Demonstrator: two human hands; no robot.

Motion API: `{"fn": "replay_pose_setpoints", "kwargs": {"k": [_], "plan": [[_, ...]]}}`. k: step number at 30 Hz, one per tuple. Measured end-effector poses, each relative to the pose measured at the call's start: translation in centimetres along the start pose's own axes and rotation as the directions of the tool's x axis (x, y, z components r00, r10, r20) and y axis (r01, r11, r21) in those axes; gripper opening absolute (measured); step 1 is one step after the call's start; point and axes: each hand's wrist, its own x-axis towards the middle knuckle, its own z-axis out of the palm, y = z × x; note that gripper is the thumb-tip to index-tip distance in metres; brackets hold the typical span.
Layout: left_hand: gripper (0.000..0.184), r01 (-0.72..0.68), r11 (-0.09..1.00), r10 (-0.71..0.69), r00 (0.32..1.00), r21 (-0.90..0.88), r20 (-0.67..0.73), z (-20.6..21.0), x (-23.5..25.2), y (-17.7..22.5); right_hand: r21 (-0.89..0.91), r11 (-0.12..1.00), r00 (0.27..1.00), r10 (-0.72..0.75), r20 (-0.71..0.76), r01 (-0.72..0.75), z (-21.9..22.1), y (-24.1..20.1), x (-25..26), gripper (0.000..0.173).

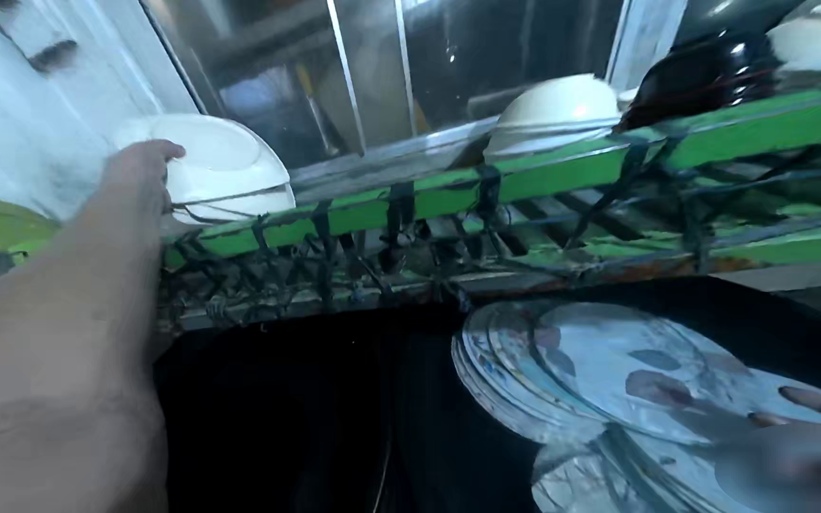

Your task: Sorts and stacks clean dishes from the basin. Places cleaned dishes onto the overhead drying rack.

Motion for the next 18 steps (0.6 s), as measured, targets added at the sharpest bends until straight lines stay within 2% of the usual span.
{"fn": "replay_pose_setpoints", "kwargs": {"k": [2,5,7,9,11,14,16,18], "plan": [[0.045,-0.007,1.0,0.008,1.0,0.027,-0.024,-1.2,0.0,-0.5,-0.046,0.994,0.976,0.086,-0.2,-0.097,3.5,-2.3,-1.5,0.035],[0.052,0.018,0.999,-0.01,0.99,0.051,-0.14,-3.3,-0.6,-1.3,-0.082,0.989,0.983,0.112,-0.147,-0.125,2.9,-2.8,-1.4,0.035],[0.066,0.033,0.999,-0.023,0.97,0.039,-0.242,-4.9,-0.4,-2.3,-0.125,0.98,0.963,0.122,-0.239,-0.155,5.6,-4.5,-3.1,0.033],[0.082,0.023,0.998,-0.002,0.952,0.063,-0.306,-6.7,-0.3,-3.2,-0.138,0.979,0.979,0.126,-0.163,-0.149,4.8,-4.3,-3.0,0.036],[0.09,0.003,0.998,0.016,0.951,0.061,-0.308,-8.0,-0.5,-3.7,-0.127,0.984,0.988,0.114,-0.102,-0.127,4.0,-3.7,-2.5,0.036],[0.089,-0.105,0.994,0.109,0.953,0.031,-0.283,-8.4,-0.2,-4.4,-0.115,0.985,0.985,0.116,-0.128,-0.131,5.0,-4.1,-2.8,0.031],[0.093,-0.165,0.986,0.166,0.956,0.025,-0.241,-8.1,0.1,-4.2,-0.107,0.985,0.985,0.123,-0.122,-0.137,3.9,-3.3,-1.9,0.034],[0.097,-0.124,0.989,0.139,0.965,0.081,-0.221,-7.7,-0.1,-3.7,-0.095,0.987,0.985,0.117,-0.126,-0.13,3.0,-2.8,-1.2,0.035]]}}
